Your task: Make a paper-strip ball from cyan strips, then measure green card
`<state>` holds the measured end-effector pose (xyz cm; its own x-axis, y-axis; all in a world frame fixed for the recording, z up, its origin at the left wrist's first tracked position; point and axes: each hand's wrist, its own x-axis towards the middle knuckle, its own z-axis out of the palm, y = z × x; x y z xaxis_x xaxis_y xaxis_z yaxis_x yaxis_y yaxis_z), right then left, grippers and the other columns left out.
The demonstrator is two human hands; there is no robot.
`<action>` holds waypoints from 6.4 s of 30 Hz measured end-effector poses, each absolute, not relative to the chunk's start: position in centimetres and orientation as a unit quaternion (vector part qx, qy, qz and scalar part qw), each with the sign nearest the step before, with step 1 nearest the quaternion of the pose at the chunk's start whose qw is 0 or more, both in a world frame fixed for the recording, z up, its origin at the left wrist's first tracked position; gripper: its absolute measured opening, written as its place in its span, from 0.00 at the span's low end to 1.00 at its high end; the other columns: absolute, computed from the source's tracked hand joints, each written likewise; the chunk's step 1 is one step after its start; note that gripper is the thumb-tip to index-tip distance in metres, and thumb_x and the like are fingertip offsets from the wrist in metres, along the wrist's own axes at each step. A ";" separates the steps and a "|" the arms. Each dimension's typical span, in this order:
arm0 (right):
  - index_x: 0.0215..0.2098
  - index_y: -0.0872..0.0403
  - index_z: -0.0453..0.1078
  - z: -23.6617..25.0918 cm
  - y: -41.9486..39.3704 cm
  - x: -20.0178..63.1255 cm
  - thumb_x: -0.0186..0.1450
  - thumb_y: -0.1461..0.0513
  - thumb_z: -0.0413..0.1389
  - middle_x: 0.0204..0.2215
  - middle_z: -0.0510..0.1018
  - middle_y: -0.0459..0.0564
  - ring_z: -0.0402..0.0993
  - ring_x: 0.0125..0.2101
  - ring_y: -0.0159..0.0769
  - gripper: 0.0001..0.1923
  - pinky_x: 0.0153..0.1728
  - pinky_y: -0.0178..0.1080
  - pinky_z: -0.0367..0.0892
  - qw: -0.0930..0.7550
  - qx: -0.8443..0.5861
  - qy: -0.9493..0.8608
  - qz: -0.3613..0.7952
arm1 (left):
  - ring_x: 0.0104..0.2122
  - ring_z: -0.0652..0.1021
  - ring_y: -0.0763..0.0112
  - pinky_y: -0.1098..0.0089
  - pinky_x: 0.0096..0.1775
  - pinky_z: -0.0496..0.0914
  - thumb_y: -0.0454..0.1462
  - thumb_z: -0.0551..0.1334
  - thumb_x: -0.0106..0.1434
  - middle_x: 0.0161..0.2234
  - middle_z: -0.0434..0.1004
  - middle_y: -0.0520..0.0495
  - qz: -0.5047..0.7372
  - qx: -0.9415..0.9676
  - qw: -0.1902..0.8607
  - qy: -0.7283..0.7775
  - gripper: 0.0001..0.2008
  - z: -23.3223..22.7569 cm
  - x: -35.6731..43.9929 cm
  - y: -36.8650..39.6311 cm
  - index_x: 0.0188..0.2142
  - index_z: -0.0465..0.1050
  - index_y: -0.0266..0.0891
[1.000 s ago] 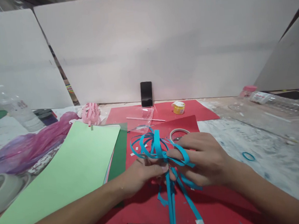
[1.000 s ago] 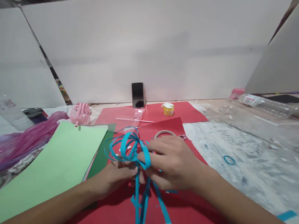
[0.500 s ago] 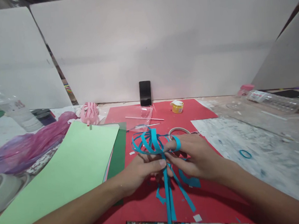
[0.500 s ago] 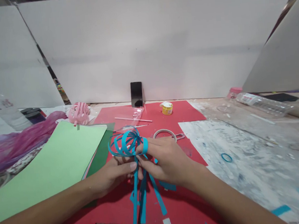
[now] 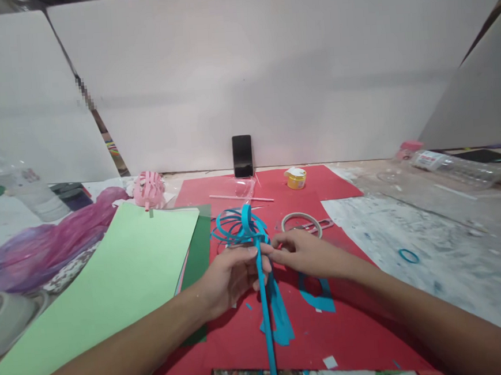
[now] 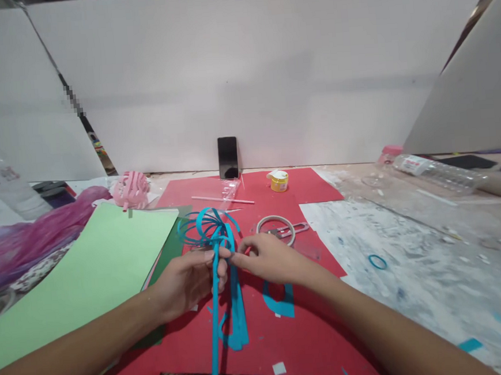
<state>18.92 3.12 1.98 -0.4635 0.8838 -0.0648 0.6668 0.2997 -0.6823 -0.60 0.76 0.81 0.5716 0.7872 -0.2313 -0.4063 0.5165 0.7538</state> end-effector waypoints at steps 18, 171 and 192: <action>0.26 0.54 0.65 3.0 3.1 19.6 0.61 0.49 0.61 0.17 0.68 0.39 0.61 0.14 0.22 0.18 0.16 0.29 0.55 0.505 -0.425 -0.566 0.495 | 0.24 0.73 0.72 0.74 0.23 0.63 0.41 0.71 0.50 0.30 0.77 0.45 0.391 0.341 0.800 0.301 0.16 1.3 -0.3 0.6 0.36 0.78 0.34; 0.24 0.51 0.57 2.6 2.9 17.9 0.59 0.55 0.62 0.20 0.70 0.41 0.65 0.20 0.29 0.18 0.20 0.33 0.62 0.552 -0.374 -0.484 0.567 | 0.22 0.77 0.71 0.76 0.22 0.66 0.46 0.69 0.58 0.22 0.76 0.45 0.320 0.360 0.829 0.284 0.19 1.0 0.1 0.0 0.43 0.77 0.34; 0.29 0.53 0.71 4.1 2.7 18.4 0.57 0.57 0.62 0.25 0.74 0.45 0.69 0.26 0.32 0.08 0.27 0.35 0.66 0.536 -0.422 -0.624 0.381 | 0.26 0.80 0.67 0.70 0.29 0.73 0.38 0.64 0.63 0.35 0.78 0.45 0.333 0.287 0.871 0.220 0.08 0.7 -0.5 0.5 0.39 0.76 0.36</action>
<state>18.37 2.65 4.08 -0.0700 0.9353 0.3467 0.1187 0.3529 -0.9281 -0.49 0.51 0.67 0.6815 0.7062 -0.1920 -0.4539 0.6138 0.6459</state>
